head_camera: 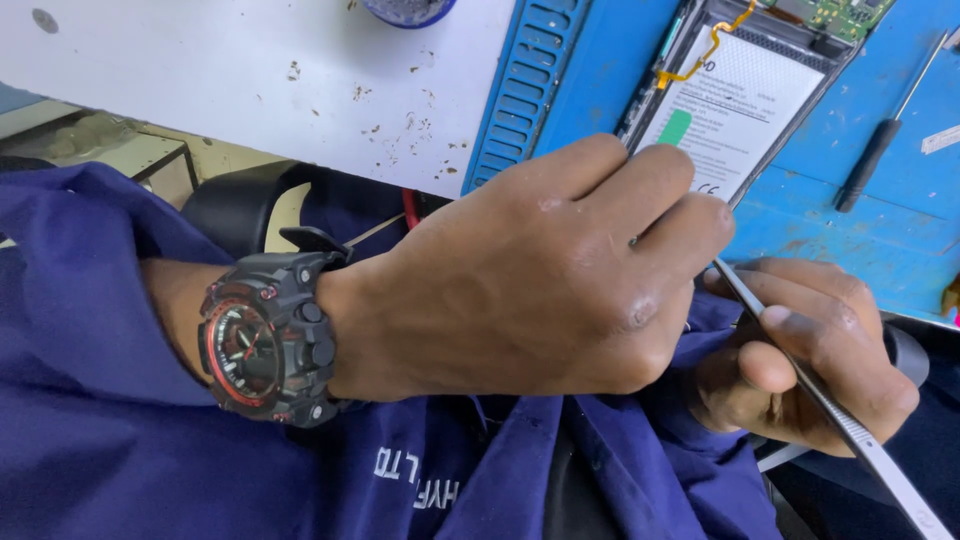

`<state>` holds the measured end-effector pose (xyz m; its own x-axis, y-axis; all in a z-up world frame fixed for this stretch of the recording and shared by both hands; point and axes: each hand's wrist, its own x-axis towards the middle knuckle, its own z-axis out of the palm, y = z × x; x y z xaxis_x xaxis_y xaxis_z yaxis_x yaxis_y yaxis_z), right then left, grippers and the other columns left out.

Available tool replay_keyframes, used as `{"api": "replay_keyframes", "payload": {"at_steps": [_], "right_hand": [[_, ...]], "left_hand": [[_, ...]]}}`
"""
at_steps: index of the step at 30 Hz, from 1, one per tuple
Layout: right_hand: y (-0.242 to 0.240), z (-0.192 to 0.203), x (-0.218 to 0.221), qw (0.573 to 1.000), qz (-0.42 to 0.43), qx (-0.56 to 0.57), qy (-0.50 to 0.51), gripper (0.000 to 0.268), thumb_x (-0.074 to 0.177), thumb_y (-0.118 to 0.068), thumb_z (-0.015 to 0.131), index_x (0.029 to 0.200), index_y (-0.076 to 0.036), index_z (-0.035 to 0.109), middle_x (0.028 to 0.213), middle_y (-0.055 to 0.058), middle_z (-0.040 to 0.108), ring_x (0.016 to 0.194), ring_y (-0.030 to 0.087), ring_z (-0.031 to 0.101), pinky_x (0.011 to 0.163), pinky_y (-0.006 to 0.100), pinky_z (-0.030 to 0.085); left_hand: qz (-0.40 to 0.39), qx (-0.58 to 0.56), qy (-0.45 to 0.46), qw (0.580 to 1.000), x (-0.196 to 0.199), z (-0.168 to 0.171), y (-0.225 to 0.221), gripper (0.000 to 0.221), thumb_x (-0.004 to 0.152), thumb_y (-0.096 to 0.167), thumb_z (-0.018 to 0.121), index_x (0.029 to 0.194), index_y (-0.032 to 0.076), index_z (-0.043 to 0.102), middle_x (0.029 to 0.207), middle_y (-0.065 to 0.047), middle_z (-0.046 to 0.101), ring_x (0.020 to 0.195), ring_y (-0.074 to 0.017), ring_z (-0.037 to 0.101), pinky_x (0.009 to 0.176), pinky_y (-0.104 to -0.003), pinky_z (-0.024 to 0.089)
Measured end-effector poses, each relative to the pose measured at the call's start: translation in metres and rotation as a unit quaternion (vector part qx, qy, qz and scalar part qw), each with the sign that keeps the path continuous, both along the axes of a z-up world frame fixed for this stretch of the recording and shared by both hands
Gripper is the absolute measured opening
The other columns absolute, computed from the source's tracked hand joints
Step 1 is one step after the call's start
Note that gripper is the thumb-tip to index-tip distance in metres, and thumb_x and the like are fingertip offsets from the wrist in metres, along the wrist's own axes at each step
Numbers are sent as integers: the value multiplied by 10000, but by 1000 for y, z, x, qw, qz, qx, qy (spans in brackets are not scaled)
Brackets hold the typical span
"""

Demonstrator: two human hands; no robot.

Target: Repairing a smartphone by manipulating internal components like ribbon cables and the motherboard using precision tools.

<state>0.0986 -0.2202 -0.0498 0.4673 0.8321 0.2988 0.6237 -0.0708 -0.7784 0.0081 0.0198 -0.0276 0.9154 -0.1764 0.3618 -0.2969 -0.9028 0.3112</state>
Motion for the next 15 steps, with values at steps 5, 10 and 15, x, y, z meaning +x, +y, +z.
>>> {"api": "replay_keyframes", "payload": {"at_steps": [5, 10, 15], "right_hand": [[28, -12, -10, 994, -70, 82, 4, 338, 1083, -322, 443, 1049, -20, 296, 509, 157, 221, 443, 211, 100, 495, 475, 138], [23, -14, -17, 981, -160, 105, -16, 334, 1096, -324, 528, 1077, -21, 386, 662, 287, 477, 495, 301, 351, 536, 487, 304], [23, -9, -16, 990, -84, 95, 58, 250, 1128, -318, 472, 1179, -80, 415, 604, 140, 278, 480, 221, 145, 564, 510, 146]], "left_hand": [[-18, -17, 8, 1000, -3, 1, -3, 445, 1037, -39, 581, 683, 207, 470, 826, 5, 476, 834, -184, 507, 680, -304, 390], [-23, 8, 5, 1000, -3, 1, -3, 495, 1052, -23, 599, 664, 228, 420, 824, 21, 457, 848, -164, 504, 711, -287, 392], [-38, -11, 3, 999, -4, -2, -5, 463, 993, -62, 581, 635, 212, 477, 859, 15, 504, 865, -191, 515, 690, -304, 393]]}}
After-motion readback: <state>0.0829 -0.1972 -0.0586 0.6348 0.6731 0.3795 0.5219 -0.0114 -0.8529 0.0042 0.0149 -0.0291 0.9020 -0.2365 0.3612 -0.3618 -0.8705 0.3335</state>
